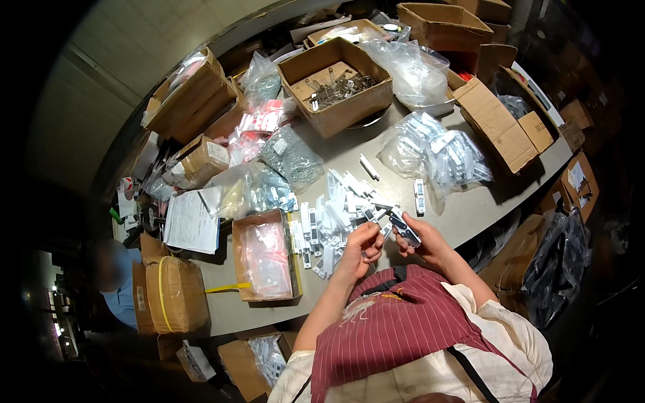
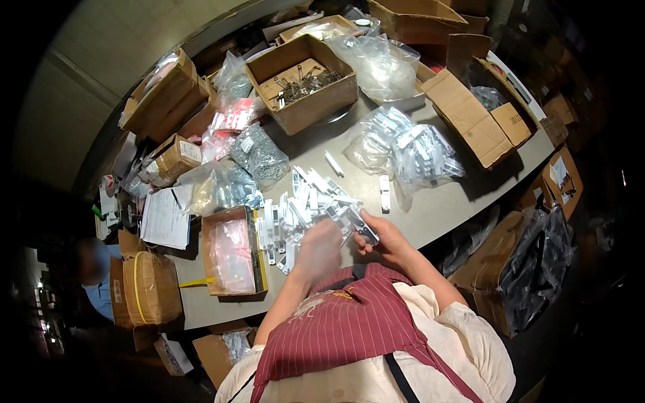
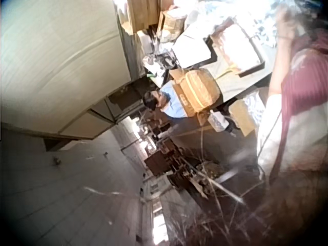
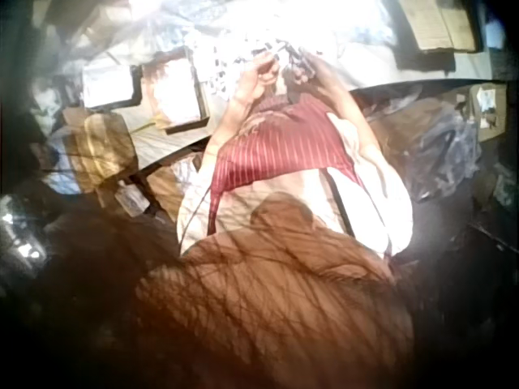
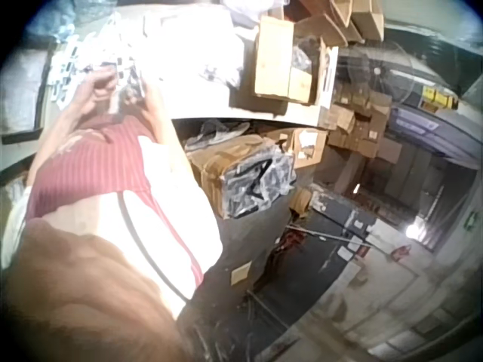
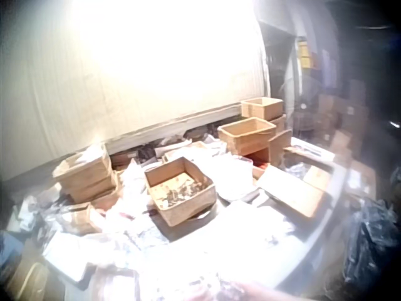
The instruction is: The person picks up small white rectangular items from a table, places them into clear plastic bags, and sets the bags down. The person repeats this process with multiple items throughout the clip.
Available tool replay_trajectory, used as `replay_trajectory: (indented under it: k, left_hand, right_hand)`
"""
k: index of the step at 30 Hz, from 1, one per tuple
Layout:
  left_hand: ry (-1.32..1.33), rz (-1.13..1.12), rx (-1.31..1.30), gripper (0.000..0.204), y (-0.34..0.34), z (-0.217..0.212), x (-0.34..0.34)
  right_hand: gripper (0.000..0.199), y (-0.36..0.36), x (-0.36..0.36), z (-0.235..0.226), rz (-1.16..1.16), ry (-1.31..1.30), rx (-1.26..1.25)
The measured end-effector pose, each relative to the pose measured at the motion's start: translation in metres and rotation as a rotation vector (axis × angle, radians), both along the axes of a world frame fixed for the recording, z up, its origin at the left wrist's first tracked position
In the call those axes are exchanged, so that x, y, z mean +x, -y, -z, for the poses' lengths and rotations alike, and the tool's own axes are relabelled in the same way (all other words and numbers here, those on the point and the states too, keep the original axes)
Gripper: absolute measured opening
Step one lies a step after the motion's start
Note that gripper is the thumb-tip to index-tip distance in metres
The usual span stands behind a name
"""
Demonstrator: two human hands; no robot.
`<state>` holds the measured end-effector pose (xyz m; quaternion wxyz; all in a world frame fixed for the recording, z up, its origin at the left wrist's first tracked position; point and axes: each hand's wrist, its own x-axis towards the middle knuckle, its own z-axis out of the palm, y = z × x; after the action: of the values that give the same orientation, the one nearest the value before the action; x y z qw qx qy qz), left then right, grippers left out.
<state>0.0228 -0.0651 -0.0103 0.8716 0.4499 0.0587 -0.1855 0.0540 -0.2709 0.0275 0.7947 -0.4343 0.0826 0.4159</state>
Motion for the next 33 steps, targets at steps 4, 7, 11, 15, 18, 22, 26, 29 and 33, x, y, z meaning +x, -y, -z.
replay_trajectory:
  k: [4,7,11,15,18,22,26,29,33]
  left_hand:
    - [0.190,-0.070,0.591,0.029,0.016,-0.011,0.001]
    - [0.712,-0.019,1.035,0.032,0.007,-0.006,0.006]
    - [0.668,0.229,1.237,0.015,0.013,-0.053,0.005]
    - [0.586,0.035,0.936,0.017,0.019,-0.043,0.003]
    - [0.064,-0.096,0.227,0.018,0.010,-0.028,0.005]
    - [0.080,-0.175,-0.739,0.027,-0.001,-0.031,0.007]
    - [-0.040,-0.215,-0.786,0.020,0.003,-0.032,0.002]
    - [-0.262,-0.114,-0.605,0.013,0.000,-0.029,0.007]
    - [-0.160,-0.146,0.183,0.025,0.014,-0.021,0.004]
  right_hand:
    - [0.043,-0.002,-0.003,-0.006,-0.092,0.002,-0.070]
    - [0.042,-0.001,-0.004,-0.004,-0.172,0.035,-0.118]
    - [0.042,-0.004,-0.002,0.010,-0.086,0.138,-0.229]
    - [0.043,-0.010,-0.003,0.005,-0.026,0.088,-0.211]
    - [0.044,-0.007,-0.002,-0.003,0.003,0.030,-0.138]
    - [0.044,-0.003,-0.001,0.002,0.016,-0.009,-0.031]
    - [0.045,-0.007,-0.002,0.001,0.002,-0.013,-0.027]
    - [0.046,-0.008,-0.002,-0.003,0.013,0.032,-0.088]
    - [0.044,-0.009,-0.004,-0.010,-0.047,0.080,-0.174]
